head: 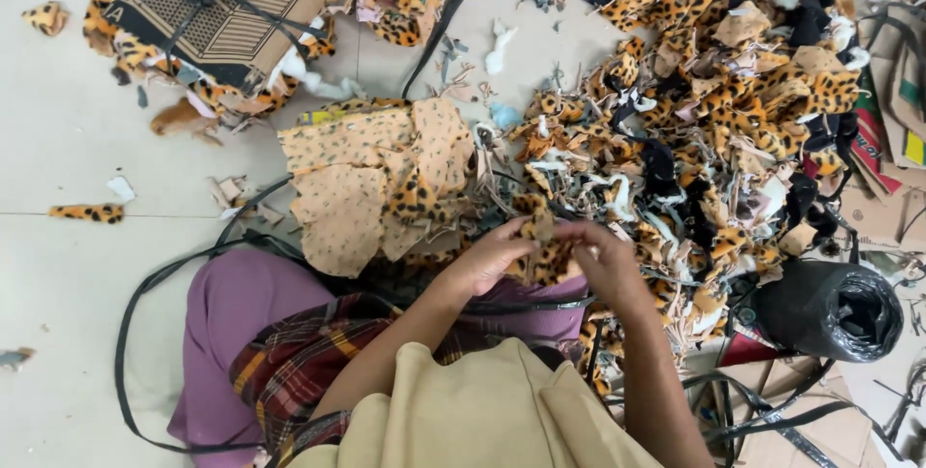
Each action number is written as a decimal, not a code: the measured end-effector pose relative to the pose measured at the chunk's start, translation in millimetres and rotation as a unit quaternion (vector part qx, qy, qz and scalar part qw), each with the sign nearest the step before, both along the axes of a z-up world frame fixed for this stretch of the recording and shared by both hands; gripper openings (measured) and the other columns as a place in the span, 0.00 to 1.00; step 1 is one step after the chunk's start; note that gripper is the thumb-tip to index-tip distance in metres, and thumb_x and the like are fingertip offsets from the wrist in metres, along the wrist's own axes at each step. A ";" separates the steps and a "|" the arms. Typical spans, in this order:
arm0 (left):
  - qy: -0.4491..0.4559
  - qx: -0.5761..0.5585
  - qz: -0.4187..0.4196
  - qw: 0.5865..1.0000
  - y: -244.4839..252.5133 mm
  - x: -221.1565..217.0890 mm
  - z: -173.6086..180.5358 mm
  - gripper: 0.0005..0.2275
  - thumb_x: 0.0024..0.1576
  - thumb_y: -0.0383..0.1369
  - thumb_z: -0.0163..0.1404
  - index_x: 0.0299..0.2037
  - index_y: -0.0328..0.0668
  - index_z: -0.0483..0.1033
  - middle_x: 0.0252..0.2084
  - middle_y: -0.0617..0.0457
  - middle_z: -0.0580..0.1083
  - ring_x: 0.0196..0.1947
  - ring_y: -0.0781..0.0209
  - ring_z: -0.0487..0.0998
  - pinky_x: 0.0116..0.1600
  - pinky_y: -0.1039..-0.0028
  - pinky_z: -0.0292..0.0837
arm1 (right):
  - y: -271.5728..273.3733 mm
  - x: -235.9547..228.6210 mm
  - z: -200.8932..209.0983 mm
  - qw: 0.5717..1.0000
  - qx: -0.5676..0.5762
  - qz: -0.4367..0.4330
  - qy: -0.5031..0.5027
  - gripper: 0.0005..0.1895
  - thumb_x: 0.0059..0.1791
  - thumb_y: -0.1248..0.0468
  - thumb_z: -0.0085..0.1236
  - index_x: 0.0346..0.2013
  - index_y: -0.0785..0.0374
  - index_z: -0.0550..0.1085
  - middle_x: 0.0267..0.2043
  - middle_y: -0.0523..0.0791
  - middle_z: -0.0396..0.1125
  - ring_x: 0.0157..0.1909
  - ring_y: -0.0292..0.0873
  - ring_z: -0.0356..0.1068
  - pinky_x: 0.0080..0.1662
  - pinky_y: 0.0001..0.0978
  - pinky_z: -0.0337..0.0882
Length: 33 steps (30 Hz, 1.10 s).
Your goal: The person sits on the floor and packs leopard-print fabric scraps into a bundle. They add more scraps, press the bundle, place a cardboard piece on top, and tie it securely with a black strap.
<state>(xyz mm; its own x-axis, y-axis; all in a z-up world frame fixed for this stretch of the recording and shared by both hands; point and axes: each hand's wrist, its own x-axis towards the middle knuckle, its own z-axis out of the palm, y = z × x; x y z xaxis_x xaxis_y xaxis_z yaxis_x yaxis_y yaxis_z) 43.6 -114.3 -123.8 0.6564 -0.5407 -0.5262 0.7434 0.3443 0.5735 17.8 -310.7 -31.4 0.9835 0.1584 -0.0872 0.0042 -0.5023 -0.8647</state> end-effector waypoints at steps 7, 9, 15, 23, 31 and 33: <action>-0.103 0.006 -0.035 0.994 20.0 -16.6 66.8 0.27 0.56 0.28 0.58 0.66 0.31 0.67 0.69 0.34 0.62 0.66 0.41 0.65 0.63 0.60 0.69 | 21.6 44.0 52.3 0.960 -0.081 0.254 0.083 0.28 0.44 0.56 0.45 0.57 0.58 0.72 0.76 0.65 0.42 0.74 0.83 0.26 0.65 0.83 0.35; -0.156 0.059 -0.121 0.979 42.6 -18.0 85.7 0.26 0.60 0.33 0.54 0.69 0.35 0.64 0.71 0.36 0.62 0.68 0.41 0.65 0.67 0.59 0.66 | 25.7 49.1 57.1 0.962 -0.138 0.229 0.053 0.13 0.43 0.65 0.61 0.42 0.65 0.77 0.60 0.63 0.69 0.70 0.75 0.52 0.65 0.74 0.53; -0.185 0.176 -0.119 0.960 60.9 -32.0 55.2 0.28 0.60 0.38 0.52 0.70 0.38 0.62 0.59 0.39 0.70 0.60 0.46 0.72 0.63 0.59 0.68 | 36.9 50.7 24.4 0.965 -0.090 0.109 0.221 0.10 0.44 0.68 0.55 0.39 0.64 0.77 0.19 0.49 0.69 0.23 0.47 0.71 0.34 0.42 0.71; -0.191 0.298 -0.097 0.930 109.0 -50.8 49.3 0.28 0.61 0.38 0.49 0.71 0.46 0.58 0.58 0.38 0.70 0.48 0.50 0.80 0.54 0.60 0.75 | 91.9 51.0 13.4 0.919 -0.239 0.198 0.245 0.19 0.43 0.48 0.55 0.36 0.58 0.80 0.33 0.52 0.76 0.44 0.57 0.75 0.47 0.48 0.71; -0.161 0.284 -0.032 0.945 144.0 -70.8 79.8 0.28 0.61 0.35 0.50 0.72 0.41 0.58 0.65 0.32 0.64 0.64 0.37 0.69 0.64 0.55 0.66 | 146.4 58.4 34.5 0.908 -0.180 0.298 0.231 0.23 0.48 0.50 0.46 0.32 0.68 0.79 0.24 0.52 0.69 0.27 0.50 0.69 0.34 0.41 0.67; -0.165 0.311 -0.002 0.936 144.1 -74.5 66.1 0.23 0.61 0.35 0.51 0.67 0.39 0.66 0.61 0.32 0.69 0.64 0.38 0.69 0.65 0.54 0.65 | 157.1 59.5 44.1 0.896 -0.129 0.350 0.240 0.25 0.51 0.51 0.48 0.42 0.73 0.78 0.24 0.44 0.64 0.27 0.44 0.65 0.32 0.40 0.66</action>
<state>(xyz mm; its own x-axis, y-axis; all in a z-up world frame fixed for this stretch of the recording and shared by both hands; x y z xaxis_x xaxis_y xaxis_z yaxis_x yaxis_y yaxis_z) -30.9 29.9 -57.7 0.8375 -0.1999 -0.5085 0.4906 -0.1347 0.8609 77.3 -153.6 12.7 0.4905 0.6362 -0.5956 0.0558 -0.7050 -0.7071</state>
